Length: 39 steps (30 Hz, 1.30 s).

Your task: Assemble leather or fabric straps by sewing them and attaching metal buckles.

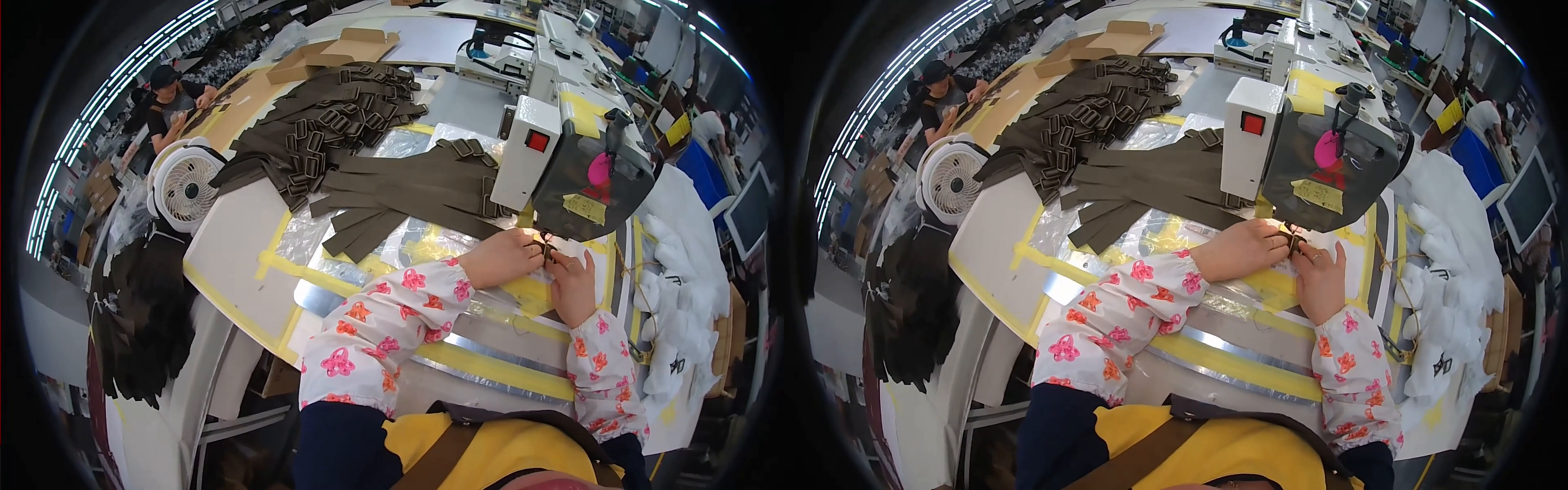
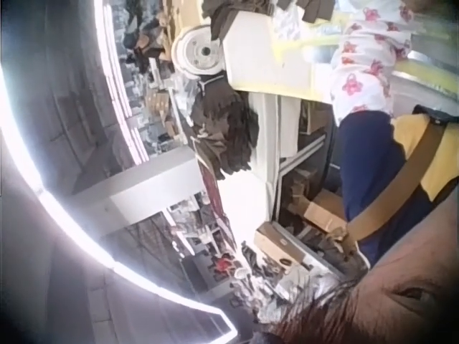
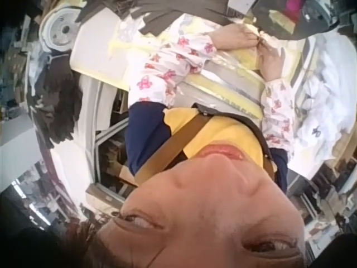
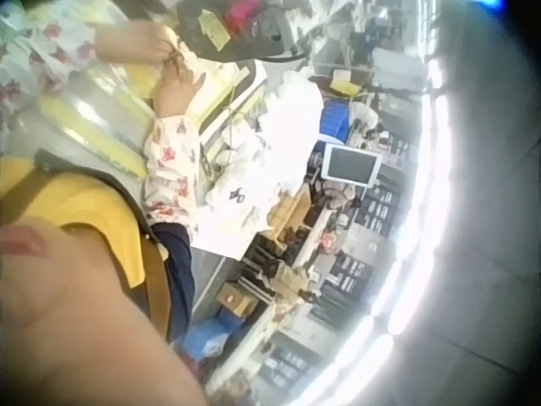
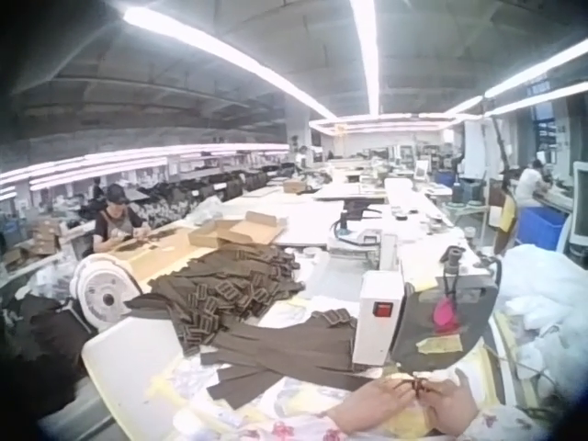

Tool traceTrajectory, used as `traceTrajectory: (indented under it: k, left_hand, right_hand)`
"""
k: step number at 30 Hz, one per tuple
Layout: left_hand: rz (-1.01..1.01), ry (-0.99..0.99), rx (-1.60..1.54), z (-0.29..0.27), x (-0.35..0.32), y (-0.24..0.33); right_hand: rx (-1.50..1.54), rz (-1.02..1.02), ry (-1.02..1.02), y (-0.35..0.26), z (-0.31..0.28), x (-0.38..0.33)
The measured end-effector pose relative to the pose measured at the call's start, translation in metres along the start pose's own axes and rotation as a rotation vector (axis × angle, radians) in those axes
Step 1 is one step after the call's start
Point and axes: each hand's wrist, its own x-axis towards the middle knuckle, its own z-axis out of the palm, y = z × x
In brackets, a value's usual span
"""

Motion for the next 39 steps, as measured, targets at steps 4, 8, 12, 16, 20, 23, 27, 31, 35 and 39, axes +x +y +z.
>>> traceTrajectory:
  k: [4, 8, 12, 16, 20, 23, 27, 31, 35, 39]
  left_hand:
    - [-0.117, -0.053, -0.176, 0.003, -0.001, -0.008]
    - [-0.152, 0.021, -0.248, 0.006, -0.005, -0.011]
    - [-0.142, 0.017, -0.249, 0.004, -0.003, -0.011]
    - [-0.128, 0.05, -0.253, 0.003, -0.004, -0.014]
    - [-0.189, -0.03, -0.277, 0.0, -0.004, -0.015]
    - [-0.199, 0.003, -0.301, 0.001, -0.001, -0.012]
    - [-0.226, 0.081, -0.375, 0.012, -0.002, -0.014]
    - [-0.31, 0.024, -0.421, 0.016, 0.0, -0.016]
    - [-0.347, 0.085, -0.464, 0.025, -0.002, -0.025]
    - [-0.34, 0.127, -0.428, 0.022, -0.003, -0.026]
  right_hand:
    - [0.023, -0.005, 0.03, 0.002, -0.001, 0.005]
    - [0.04, -0.003, 0.029, 0.001, 0.003, 0.003]
    - [0.022, 0.01, 0.036, 0.002, 0.002, -0.001]
    - [0.007, 0.035, -0.008, 0.001, -0.003, 0.004]
    - [-0.044, -0.034, -0.059, 0.004, -0.005, 0.006]
    - [-0.084, -0.019, -0.126, 0.008, -0.008, 0.008]
    - [-0.156, -0.011, -0.153, 0.011, -0.005, 0.011]
    - [-0.178, 0.03, -0.226, 0.012, -0.01, 0.017]
    - [-0.14, 0.059, -0.281, 0.013, -0.011, 0.025]
    - [-0.105, 0.062, -0.198, 0.013, -0.002, 0.024]
